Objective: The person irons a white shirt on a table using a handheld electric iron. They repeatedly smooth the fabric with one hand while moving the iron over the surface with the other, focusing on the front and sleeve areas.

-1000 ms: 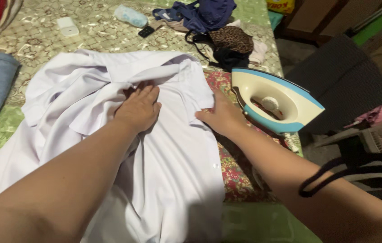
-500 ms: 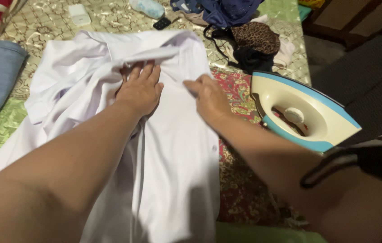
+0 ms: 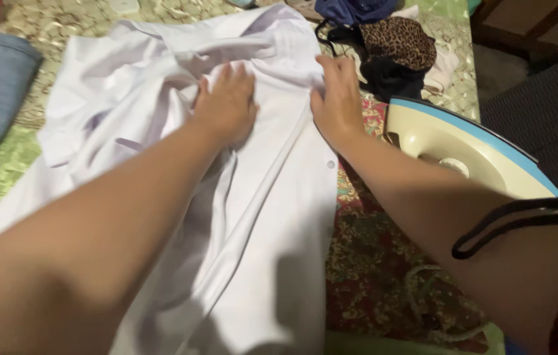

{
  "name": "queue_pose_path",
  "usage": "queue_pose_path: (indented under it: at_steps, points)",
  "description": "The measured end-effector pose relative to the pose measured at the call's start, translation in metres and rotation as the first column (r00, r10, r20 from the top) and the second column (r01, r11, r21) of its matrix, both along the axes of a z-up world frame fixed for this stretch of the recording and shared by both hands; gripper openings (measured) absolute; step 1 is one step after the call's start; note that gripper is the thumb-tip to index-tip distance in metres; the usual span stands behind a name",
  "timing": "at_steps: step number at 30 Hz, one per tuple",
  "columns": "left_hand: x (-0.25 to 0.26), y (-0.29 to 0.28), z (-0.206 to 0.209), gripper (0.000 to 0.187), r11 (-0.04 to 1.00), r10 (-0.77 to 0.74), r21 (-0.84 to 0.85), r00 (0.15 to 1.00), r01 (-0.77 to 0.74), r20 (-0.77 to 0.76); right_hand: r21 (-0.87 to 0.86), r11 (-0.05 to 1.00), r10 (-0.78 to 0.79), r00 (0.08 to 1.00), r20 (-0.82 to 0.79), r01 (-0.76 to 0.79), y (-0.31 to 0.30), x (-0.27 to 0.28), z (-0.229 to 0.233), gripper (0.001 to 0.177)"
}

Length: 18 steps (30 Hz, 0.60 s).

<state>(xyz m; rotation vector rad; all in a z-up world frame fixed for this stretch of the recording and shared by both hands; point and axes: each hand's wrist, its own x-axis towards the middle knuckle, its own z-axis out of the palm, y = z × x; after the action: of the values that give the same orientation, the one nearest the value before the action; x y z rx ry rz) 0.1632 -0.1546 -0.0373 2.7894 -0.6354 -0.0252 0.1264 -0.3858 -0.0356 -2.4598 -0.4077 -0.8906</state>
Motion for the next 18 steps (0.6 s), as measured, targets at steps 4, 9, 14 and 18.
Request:
queue_pose_path:
  at_steps: [4,9,14,18]
  points:
    - [-0.059,0.033,0.014,0.06,0.968,-0.243,-0.091,0.959,0.232,-0.146,0.003,0.999,-0.042,0.993,-0.111,0.043,0.008,-0.057,0.001,0.064]
    - [-0.132,0.084,0.046,0.059,0.923,-0.359,-0.158,0.933,0.351,-0.024,0.043,0.981,-0.18,0.969,-0.169,0.19,0.02,-0.127,0.007,0.072]
    - [-0.196,0.131,0.074,0.037,0.923,-0.32,-0.192,0.943,0.332,0.095,-0.064,0.91,-0.397,0.813,-0.427,0.41,0.048,-0.195,0.031,0.061]
    - [-0.226,0.153,0.077,0.048,0.983,-0.132,-0.14,0.988,0.121,-0.074,-0.21,0.846,-0.493,0.568,-0.659,0.49,0.078,-0.25,0.056,0.058]
